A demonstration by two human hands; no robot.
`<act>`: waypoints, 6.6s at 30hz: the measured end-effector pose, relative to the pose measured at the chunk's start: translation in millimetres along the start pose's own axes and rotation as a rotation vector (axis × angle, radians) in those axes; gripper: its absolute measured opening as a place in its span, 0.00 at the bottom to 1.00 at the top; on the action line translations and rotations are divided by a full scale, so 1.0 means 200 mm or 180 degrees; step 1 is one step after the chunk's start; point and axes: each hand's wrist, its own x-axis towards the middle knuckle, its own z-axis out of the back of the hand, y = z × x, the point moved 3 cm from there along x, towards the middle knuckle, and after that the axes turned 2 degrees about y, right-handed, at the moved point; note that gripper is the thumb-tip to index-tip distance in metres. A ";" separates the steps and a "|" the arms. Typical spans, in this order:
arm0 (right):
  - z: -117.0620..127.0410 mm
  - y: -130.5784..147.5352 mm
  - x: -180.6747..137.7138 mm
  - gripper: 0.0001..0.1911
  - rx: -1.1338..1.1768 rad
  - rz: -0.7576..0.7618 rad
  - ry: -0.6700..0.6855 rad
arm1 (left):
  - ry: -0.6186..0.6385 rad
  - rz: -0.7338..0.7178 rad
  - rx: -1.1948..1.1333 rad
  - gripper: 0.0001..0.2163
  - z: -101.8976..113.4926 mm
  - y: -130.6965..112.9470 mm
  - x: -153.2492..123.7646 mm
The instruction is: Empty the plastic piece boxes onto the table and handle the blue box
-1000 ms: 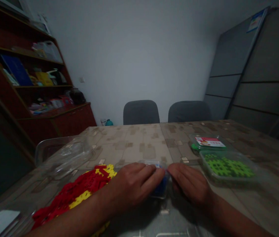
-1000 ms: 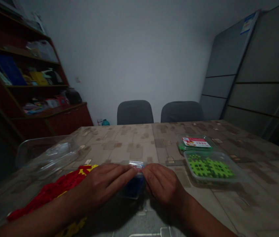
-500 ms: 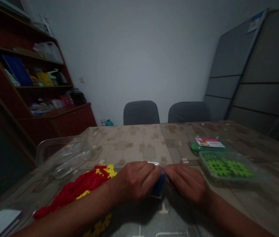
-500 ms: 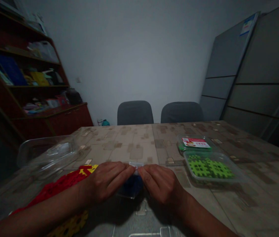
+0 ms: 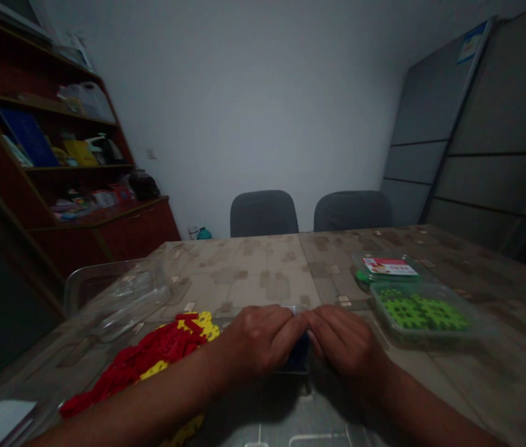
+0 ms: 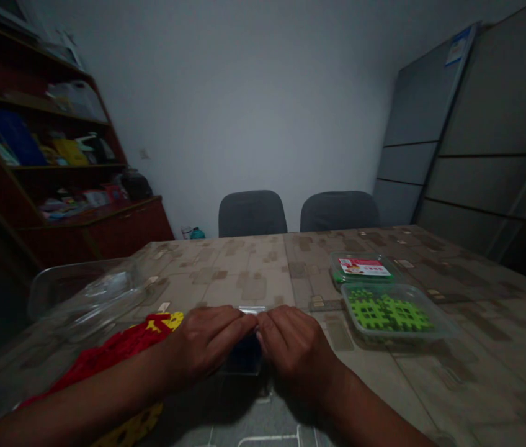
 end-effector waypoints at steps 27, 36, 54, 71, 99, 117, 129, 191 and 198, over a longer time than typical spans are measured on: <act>0.05 -0.06 0.10 0.14 -0.0387 0.0027 0.0835 | -0.0426 0.0000 -0.0113 0.13 0.02 0.08 -0.08; 0.04 -0.05 0.09 0.14 -0.0224 0.0346 0.0496 | -0.0339 0.0158 -0.0589 0.11 0.03 0.04 -0.10; 0.05 -0.05 0.12 0.15 -0.0196 0.0360 0.0846 | -0.0724 0.0021 0.0181 0.11 0.05 0.06 -0.20; 0.01 -0.03 0.14 0.15 0.0008 0.0316 0.0433 | -0.0619 0.0929 -0.0915 0.08 0.01 0.05 -0.21; 0.03 -0.02 0.14 0.14 -0.0050 0.0542 0.0289 | -0.0661 0.0375 -0.0427 0.08 -0.01 0.04 -0.15; 0.02 -0.05 0.17 0.14 -0.0367 0.0418 0.0699 | -0.0746 0.0300 0.0007 0.10 0.00 0.09 -0.12; 0.06 0.00 0.12 0.15 -0.0133 0.0509 0.0453 | -0.0059 0.2822 -0.2931 0.29 -0.16 0.06 -0.20; 0.16 -0.15 -0.15 0.11 -0.1002 -0.0129 0.0283 | 0.1085 0.3636 -0.2450 0.32 -0.34 -0.04 0.11; 0.15 -0.16 -0.15 0.13 -0.1087 -0.0253 0.0293 | 0.1088 0.3635 -0.2418 0.29 -0.34 -0.04 0.12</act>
